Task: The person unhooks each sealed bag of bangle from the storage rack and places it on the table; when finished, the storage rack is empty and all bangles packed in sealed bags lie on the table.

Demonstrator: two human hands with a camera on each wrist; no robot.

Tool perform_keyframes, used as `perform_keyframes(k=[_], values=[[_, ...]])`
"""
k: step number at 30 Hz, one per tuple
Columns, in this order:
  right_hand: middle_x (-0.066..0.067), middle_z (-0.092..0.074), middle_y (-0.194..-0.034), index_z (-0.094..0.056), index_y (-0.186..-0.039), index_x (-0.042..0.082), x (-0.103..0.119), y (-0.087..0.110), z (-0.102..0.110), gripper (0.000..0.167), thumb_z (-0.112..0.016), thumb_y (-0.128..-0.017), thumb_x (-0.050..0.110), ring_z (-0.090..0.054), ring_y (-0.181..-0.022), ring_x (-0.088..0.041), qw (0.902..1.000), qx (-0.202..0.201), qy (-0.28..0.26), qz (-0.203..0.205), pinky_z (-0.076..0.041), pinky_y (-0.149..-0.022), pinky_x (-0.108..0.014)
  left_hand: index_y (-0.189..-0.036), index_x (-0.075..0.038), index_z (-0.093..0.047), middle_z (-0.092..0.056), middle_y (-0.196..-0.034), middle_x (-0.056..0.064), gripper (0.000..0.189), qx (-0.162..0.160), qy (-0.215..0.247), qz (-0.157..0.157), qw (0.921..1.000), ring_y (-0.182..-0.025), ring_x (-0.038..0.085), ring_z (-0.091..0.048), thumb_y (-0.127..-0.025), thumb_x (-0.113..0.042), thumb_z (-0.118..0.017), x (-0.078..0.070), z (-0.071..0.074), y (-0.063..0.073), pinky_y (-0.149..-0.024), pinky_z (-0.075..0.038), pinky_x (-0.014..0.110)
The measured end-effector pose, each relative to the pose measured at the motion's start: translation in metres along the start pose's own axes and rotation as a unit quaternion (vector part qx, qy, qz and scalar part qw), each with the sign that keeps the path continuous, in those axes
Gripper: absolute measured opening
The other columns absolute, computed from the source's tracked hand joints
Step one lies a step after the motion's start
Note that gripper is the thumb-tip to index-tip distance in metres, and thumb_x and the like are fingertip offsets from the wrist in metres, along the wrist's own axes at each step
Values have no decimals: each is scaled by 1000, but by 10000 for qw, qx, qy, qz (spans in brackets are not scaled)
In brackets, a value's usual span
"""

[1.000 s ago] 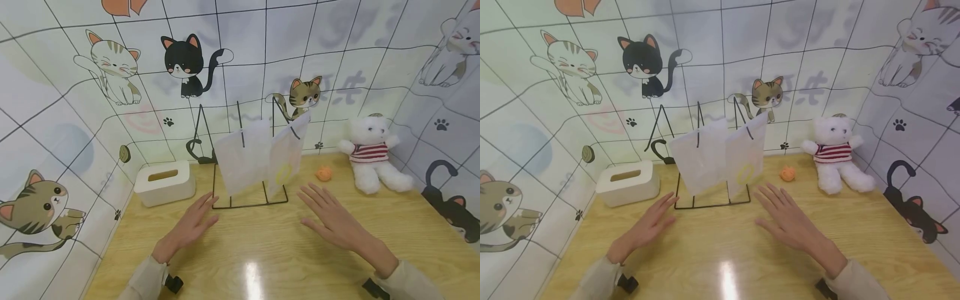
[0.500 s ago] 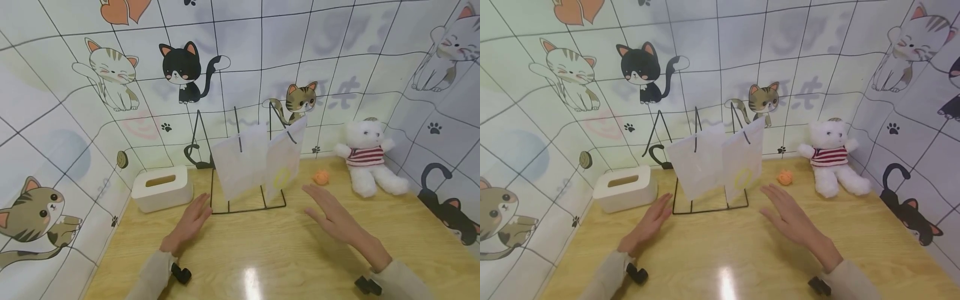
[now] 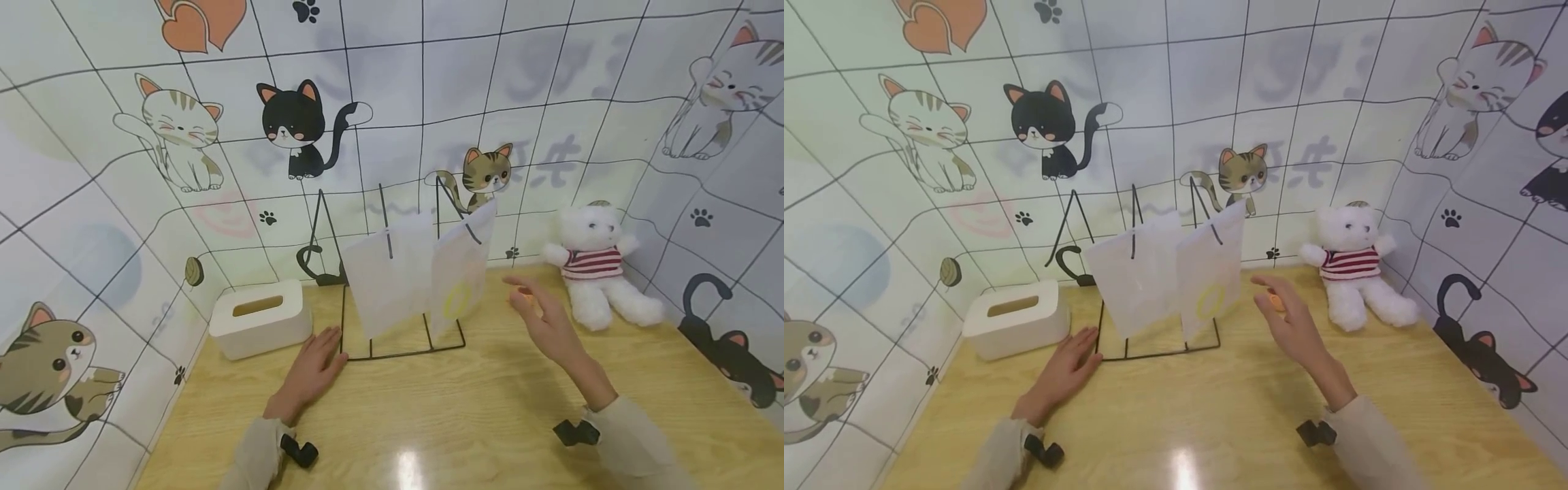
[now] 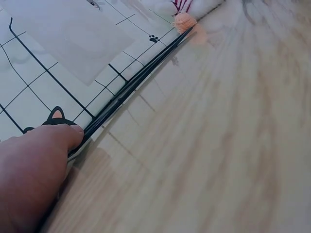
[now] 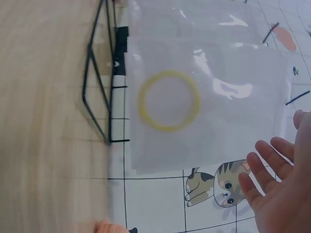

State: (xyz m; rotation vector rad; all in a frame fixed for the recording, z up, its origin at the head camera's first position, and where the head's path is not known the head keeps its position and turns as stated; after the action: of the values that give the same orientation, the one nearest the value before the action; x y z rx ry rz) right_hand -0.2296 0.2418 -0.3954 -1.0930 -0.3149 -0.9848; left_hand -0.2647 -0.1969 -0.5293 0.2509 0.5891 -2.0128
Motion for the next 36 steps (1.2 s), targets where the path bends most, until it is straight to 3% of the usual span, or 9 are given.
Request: perform_keyframes(k=[5,8,10,14,19,25,31,36], values=[[6,-67,-120,-59,-129,-6,-8,-22,-1,30,-48,-105,9,-57,-113,5,9920,-650,-1034,-317,-43,-97,-9,-149,-3,-45,-43,-156,12,60,-18,-78,-28,10000,-147,34,-36,-103,-41,-51,-1,-2,1,-122,-22,57],[9,-69,-108,-59,-121,-14,-10,-39,-4,29,-50,-104,8,-63,-107,-2,9752,-1215,-1838,-209,-48,-95,-14,-150,-5,-45,-44,-156,10,59,30,-80,3,10000,-147,32,-36,-103,-41,-52,-2,1,0,-122,-22,57],[2,-71,-103,-58,-117,-19,-11,-50,-6,30,-51,-104,7,-65,-101,-9,9604,-1564,-2305,-83,-51,-92,-20,-149,-6,-46,-44,-156,9,59,50,-82,15,10000,-148,31,-36,-103,-41,-52,-2,2,-2,-122,-21,57],[4,-71,-95,-58,-114,-21,-23,-67,-14,31,-54,-103,8,-66,-91,-10,9435,-2069,-2571,-289,-53,-86,-22,-148,-6,-47,-44,-156,9,59,-32,-61,-15,10000,-147,31,-37,-102,-41,-54,-1,2,-5,-122,-21,58],[9,-69,-92,-59,-117,-17,-37,-78,-23,33,-55,-103,13,-64,-89,-5,9434,-2180,-2358,-828,-53,-84,-20,-149,-5,-46,-43,-157,9,65,-70,-76,-38,9999,-147,32,-37,-99,-46,-57,0,-1,-3,-121,-21,59],[10,-67,-96,-60,-119,-14,-40,-88,-24,35,-55,-104,17,-63,-93,-5,9445,-2448,-2014,-864,-53,-82,-18,-150,-8,-46,-43,-157,6,69,-48,-112,-9,9999,-148,30,-36,-97,-50,-58,1,2,-4,-122,-20,56],[13,-65,-96,-61,-122,-10,-43,-92,-28,33,-54,-103,17,-61,-93,-3,9487,-2234,-1831,-1287,-51,-85,-16,-149,-8,-48,-45,-156,7,69,-91,-53,-26,9999,-146,31,-38,-95,-49,-61,-1,5,-4,-121,-20,58],[13,-64,-99,-61,-122,-8,-41,-92,-28,31,-53,-104,16,-60,-95,-3,9536,-2129,-1725,-1248,-49,-86,-15,-147,-8,-50,-46,-155,7,66,-91,12,84,9999,-146,31,-39,-96,-48,-61,-3,1,-2,-121,-20,58]])
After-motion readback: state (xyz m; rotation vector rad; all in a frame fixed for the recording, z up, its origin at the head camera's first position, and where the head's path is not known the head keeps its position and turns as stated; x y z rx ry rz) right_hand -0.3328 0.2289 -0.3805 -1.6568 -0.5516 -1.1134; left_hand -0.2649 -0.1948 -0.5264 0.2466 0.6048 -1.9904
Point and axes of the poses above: each hand's wrist, its own y-axis away from the middle knuckle, its own z-axis out of the back of the hand, x = y × z, the point moved 3 cm from there along -y, towards the middle knuckle
